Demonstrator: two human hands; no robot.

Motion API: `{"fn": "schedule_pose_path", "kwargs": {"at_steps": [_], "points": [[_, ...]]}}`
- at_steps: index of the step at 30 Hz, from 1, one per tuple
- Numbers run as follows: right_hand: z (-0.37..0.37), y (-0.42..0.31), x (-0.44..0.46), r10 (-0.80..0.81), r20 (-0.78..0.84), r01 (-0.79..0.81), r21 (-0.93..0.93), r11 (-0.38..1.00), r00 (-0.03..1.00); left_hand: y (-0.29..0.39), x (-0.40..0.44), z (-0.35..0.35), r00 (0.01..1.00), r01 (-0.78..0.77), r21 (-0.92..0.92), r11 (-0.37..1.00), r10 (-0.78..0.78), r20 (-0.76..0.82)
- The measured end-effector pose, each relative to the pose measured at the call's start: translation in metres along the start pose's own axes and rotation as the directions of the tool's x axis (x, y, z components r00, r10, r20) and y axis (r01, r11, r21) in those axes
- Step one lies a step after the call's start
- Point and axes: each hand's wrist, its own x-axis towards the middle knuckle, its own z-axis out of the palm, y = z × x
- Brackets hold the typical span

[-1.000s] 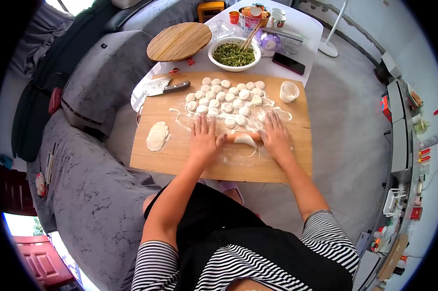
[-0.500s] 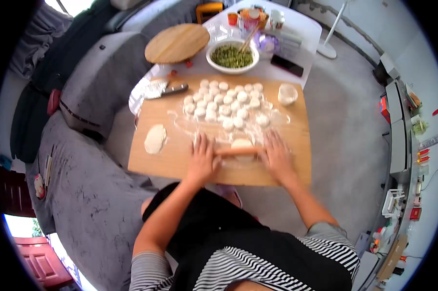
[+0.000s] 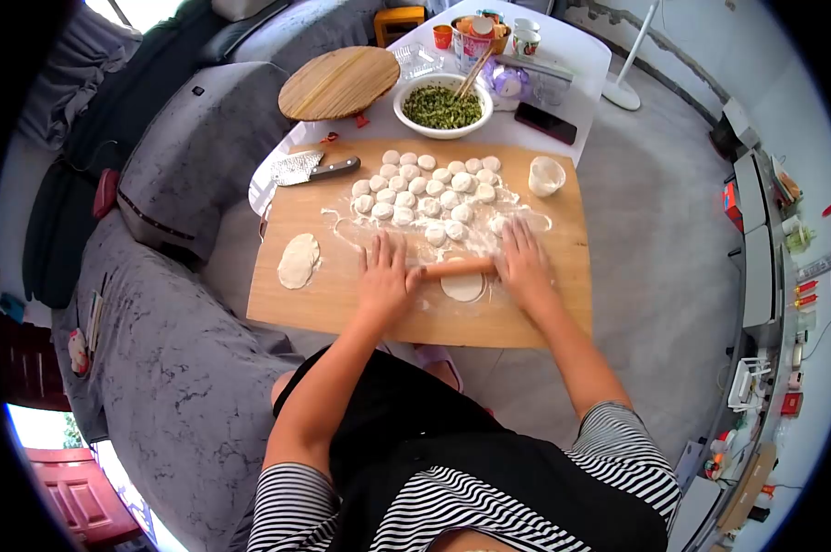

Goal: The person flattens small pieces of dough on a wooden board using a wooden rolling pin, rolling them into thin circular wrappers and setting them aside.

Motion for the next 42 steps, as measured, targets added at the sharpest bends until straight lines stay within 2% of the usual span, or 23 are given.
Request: {"fn": "schedule_pose_path", "kwargs": {"at_steps": [3,5,6,8,9,11,13,16,18,21,22,23,25,26,27,29,31,33,34,37,39,41,42], "points": [[0.000,0.010,-0.018,0.014,0.039,-0.015,0.019,1.000,0.999,0.015,-0.041,-0.011,0.992,-0.090,0.069,0.994,0.083,0.096],[-0.005,0.011,-0.022,-0.128,0.021,0.128,0.008,0.992,0.992,0.019,-0.047,-0.002,0.999,-0.032,0.088,0.996,0.032,0.002],[-0.013,0.005,-0.001,-0.152,0.016,0.153,-0.026,0.988,0.988,0.017,-0.044,0.000,0.999,-0.033,0.082,0.996,0.030,0.032],[0.000,0.010,0.036,-0.140,0.017,0.140,0.001,0.990,0.990,0.005,-0.005,-0.001,0.994,0.101,0.051,0.994,-0.100,-0.033],[0.005,0.010,0.044,-0.142,0.008,0.142,0.025,0.990,0.990,0.006,-0.006,-0.004,0.995,0.097,0.058,0.994,-0.095,-0.031],[-0.003,0.013,0.019,-0.101,0.004,0.100,0.089,0.991,0.995,0.011,-0.015,-0.014,0.992,0.046,0.092,0.995,-0.056,0.112],[-0.015,0.020,-0.020,-0.114,0.120,0.107,0.063,0.992,0.986,0.031,-0.053,-0.022,0.995,-0.061,0.125,0.990,0.051,0.082],[-0.024,0.012,-0.004,-0.104,0.096,0.099,0.050,0.994,0.990,0.036,-0.059,-0.012,0.987,-0.006,0.020,1.000,0.002,0.160],[-0.013,0.006,0.029,-0.137,0.034,0.137,0.017,0.990,0.990,0.016,-0.017,0.000,0.996,0.087,0.079,0.993,-0.087,-0.005],[0.001,0.015,0.033,-0.111,0.027,0.108,0.084,0.991,0.993,0.014,-0.003,-0.015,0.999,0.046,0.033,0.998,-0.046,0.010],[-0.003,0.022,0.016,-0.092,0.062,0.086,0.102,0.991,0.994,0.015,-0.016,-0.014,0.998,-0.025,0.110,0.994,0.018,0.062],[-0.008,0.026,0.001,-0.097,0.045,0.093,0.090,0.992,0.994,0.022,-0.037,-0.009,0.996,-0.088,0.108,0.990,0.084,0.039],[-0.022,0.025,-0.020,-0.131,0.117,0.131,0.005,0.991,0.985,0.049,-0.069,-0.020,0.989,-0.104,0.064,0.992,0.097,0.109],[-0.024,0.021,-0.019,-0.076,0.121,0.070,0.051,0.996,0.990,0.050,-0.069,-0.018,0.991,-0.074,0.036,0.997,0.070,0.111],[-0.020,0.016,-0.009,-0.061,0.145,0.053,0.060,0.997,0.988,0.034,-0.061,0.004,0.999,-0.054,0.054,0.997,0.053,0.014],[-0.009,0.012,0.030,-0.153,0.044,0.152,0.011,0.988,0.987,0.020,-0.025,0.003,0.999,0.038,0.116,0.992,-0.037,-0.016],[-0.005,0.009,0.030,-0.150,0.054,0.150,0.004,0.989,0.987,0.016,-0.022,-0.003,1.000,0.014,0.112,0.994,-0.017,0.024],[-0.004,0.022,0.008,-0.136,0.063,0.127,0.125,0.984,0.989,0.017,-0.031,-0.007,0.997,-0.074,0.114,0.991,0.072,0.021],[-0.015,0.025,-0.008,-0.117,0.136,0.101,0.120,0.988,0.984,0.027,-0.052,-0.012,0.994,-0.089,0.091,0.992,0.083,0.072],[-0.015,0.029,-0.003,-0.131,0.069,0.130,0.027,0.991,0.989,0.042,-0.064,-0.011,0.985,-0.088,0.025,0.996,0.083,0.153],[-0.003,0.023,0.014,-0.146,0.053,0.143,0.052,0.988,0.988,0.019,-0.028,0.009,1.000,0.026,0.109,0.994,-0.025,-0.013],[0.001,0.019,0.042,-0.196,-0.040,0.198,0.059,0.978,0.980,0.016,-0.018,0.005,0.998,0.058,0.047,0.997,-0.058,-0.007],[0.009,0.030,0.034,-0.169,0.050,0.164,0.101,0.981,0.984,0.020,-0.024,0.001,1.000,-0.009,0.108,0.994,0.007,0.018]]}}
